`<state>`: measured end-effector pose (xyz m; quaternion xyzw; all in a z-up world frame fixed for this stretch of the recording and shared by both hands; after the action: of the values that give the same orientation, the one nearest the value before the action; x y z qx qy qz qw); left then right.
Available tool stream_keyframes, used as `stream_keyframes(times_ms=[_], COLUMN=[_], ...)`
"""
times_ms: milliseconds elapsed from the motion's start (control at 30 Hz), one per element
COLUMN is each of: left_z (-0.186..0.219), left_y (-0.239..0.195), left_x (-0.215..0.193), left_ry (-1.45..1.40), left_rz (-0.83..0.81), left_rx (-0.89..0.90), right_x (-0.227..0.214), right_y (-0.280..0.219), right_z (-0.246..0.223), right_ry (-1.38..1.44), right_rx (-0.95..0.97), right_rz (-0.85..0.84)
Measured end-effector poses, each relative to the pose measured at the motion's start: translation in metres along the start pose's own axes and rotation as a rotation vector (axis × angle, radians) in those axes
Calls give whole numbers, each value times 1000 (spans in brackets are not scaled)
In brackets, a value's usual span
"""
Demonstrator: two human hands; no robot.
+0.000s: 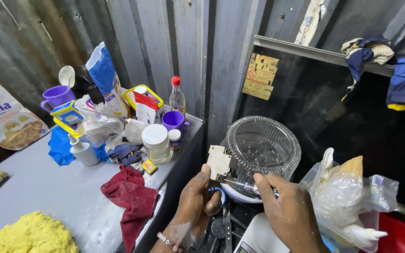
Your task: The person is repairing a small electrical component using a screwdriver, following a brief moment of kneading dough.
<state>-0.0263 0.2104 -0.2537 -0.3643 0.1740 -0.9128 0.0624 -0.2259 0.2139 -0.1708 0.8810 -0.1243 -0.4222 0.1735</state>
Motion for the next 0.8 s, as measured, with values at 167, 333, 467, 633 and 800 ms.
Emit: stream_keyframes(times_ms=[167, 333, 467, 633, 800], left_z=[-6, -5, 0, -1, -52], left_y=[5, 2, -3, -3, 33], left_x=[-1, 5, 13, 28, 9], left_ry=[-3, 17, 48, 50, -80], left_rz=[18, -14, -30, -52, 125], left_rx=[16, 34, 32, 8, -53], right_x=[-9, -5, 0, 24, 237], right_y=[4, 4, 4, -11, -118], right_z=[-17, -14, -7, 13, 79], right_ry=[172, 356, 401, 319, 1570], right_rx=[36, -87, 188, 297, 1077], right_rz=[25, 20, -22, 66, 77])
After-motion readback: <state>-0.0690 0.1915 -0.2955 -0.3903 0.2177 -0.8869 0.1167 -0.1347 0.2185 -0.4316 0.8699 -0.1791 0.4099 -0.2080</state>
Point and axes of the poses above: each hand's wrist, its own y-axis towards the middle knuckle, its own x-axis out of the palm, z = x × y, the point moved 7 cm from there along y, towards the middle knuckle, and after that the axes turned 10 degrees about z, right-handed, at the moved point
